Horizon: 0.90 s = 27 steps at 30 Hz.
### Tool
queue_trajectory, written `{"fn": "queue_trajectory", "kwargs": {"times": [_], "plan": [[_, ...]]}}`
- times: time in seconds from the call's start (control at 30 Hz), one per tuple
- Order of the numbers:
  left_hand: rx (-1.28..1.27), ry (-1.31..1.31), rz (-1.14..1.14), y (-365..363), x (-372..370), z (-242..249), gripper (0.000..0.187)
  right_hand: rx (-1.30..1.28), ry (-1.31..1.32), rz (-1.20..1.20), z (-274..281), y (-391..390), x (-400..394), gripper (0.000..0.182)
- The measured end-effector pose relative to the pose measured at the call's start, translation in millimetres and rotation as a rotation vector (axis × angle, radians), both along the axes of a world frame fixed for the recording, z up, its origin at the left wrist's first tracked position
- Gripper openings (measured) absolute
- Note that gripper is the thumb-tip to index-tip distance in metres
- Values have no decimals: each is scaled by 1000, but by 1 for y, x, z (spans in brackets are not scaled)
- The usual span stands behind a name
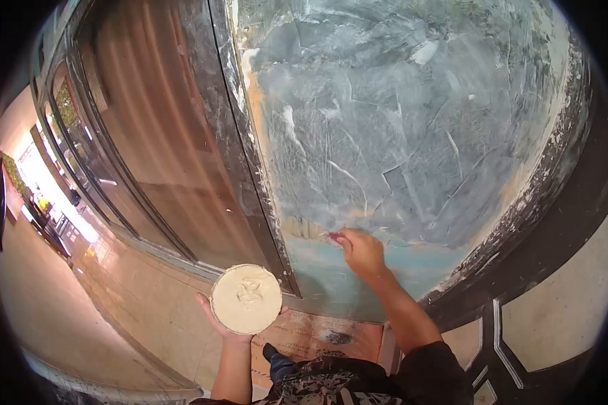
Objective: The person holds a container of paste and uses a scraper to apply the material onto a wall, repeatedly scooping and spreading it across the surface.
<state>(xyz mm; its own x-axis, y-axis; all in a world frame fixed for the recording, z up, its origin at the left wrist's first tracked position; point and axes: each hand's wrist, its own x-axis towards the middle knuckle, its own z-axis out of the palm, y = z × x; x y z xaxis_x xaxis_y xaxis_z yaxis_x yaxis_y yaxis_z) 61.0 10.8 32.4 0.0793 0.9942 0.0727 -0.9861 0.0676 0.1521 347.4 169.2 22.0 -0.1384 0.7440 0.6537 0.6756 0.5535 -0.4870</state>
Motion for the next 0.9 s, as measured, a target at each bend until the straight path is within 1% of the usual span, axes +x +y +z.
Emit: {"fn": "queue_trajectory", "kwargs": {"times": [0.03,0.1,0.13,0.2,0.27,0.33,0.4,0.43,0.5,0.57,0.63,0.7,0.77,0.83,0.9], "plan": [[-24,-13,6,-1,0,0,119,-1,0,-1,-2,-1,-1,17],[-9,-2,2,-1,0,0,119,-138,-136,-86,-1,-4,-5,19],[9,9,1,0,0,-1,120,-140,-135,-85,3,-3,-4,19],[31,58,3,2,2,0,121,-56,-14,-152,16,0,-3,20],[49,104,3,-1,5,-2,122,-67,32,-142,28,-5,0,19],[18,27,2,0,7,-3,123,-66,80,-131,29,-6,3,17],[28,0,5,0,12,-1,123,-77,47,-54,17,-6,3,17],[35,-27,5,-2,14,0,123,-79,46,-53,8,-5,2,17],[39,-69,3,-5,18,0,122,-138,-123,-95,-3,-1,-3,17],[40,-110,2,-9,21,1,122,-161,-133,-94,-3,2,-4,18],[49,-222,-20,-13,23,6,122,-96,-38,-137,12,1,-4,19],[82,-230,-29,-13,22,1,122,-40,1,-158,22,-2,-2,20],[98,-127,-41,-13,18,-1,122,-132,53,-111,32,-6,2,21],[102,-126,-48,-11,15,5,122,-120,43,-75,11,-2,1,21],[127,-155,-70,-8,11,6,123,-155,-82,-49,2,-3,-5,21]]}}
